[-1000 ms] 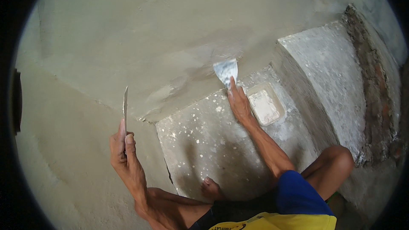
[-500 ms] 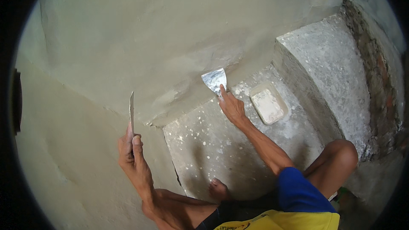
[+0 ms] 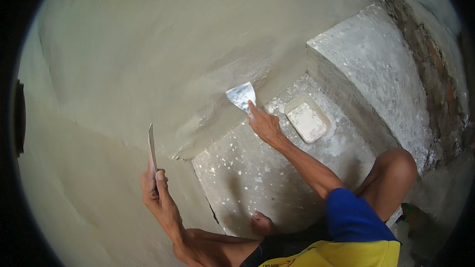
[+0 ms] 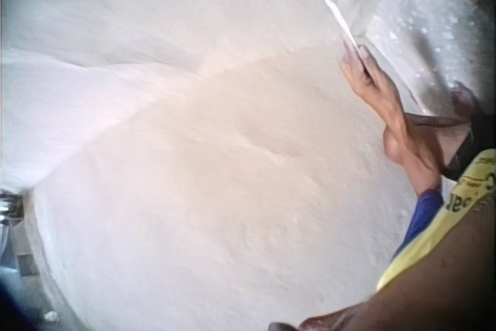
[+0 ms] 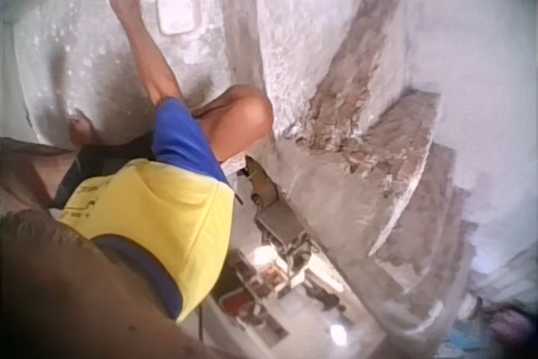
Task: The person applies white putty to a wall and a corner using two putty knives, taking the putty from a small plastic container and smoothing it over the surface.
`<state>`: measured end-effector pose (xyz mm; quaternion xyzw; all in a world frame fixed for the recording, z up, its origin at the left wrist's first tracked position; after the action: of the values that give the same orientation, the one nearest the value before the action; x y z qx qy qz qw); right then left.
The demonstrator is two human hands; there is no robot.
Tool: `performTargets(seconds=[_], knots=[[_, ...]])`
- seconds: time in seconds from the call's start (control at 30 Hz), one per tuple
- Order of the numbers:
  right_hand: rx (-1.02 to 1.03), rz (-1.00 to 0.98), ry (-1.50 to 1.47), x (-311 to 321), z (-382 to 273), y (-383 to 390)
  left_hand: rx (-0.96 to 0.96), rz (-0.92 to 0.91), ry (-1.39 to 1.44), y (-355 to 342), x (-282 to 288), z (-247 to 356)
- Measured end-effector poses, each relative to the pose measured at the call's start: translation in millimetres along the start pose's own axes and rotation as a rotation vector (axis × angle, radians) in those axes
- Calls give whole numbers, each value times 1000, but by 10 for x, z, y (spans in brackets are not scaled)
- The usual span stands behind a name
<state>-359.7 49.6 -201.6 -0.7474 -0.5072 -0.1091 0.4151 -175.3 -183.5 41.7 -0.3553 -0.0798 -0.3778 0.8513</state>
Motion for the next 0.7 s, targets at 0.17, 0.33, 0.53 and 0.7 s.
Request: performTargets(seconds=[0.17, 0.33, 0.53, 0.7], knots=[[-160, 310, -209, 563, 115, -447, 40, -3, 40, 22, -47, -78], [-304, 383, -186, 544, 297, -917, 17, -30, 27, 40, -85, -6], [-185, 84, -134, 1, 78, -292, 1, -40, 18, 59, -85, -43], [-129, 73, -150, 215, 227, -248, 6, -41, 24, 67, -74, -44]])
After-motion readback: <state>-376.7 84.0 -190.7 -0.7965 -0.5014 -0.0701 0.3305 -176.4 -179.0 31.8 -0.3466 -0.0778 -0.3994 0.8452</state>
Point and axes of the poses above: each hand's wrist, its own y-axis away from the middle knuckle, its own x-axis out of the back of the hand, z = x × y, the point moved 5 cm from there along -y, towards the middle knuckle, and after that the axes turned 12 degrees about z, right-handed, at the moved point
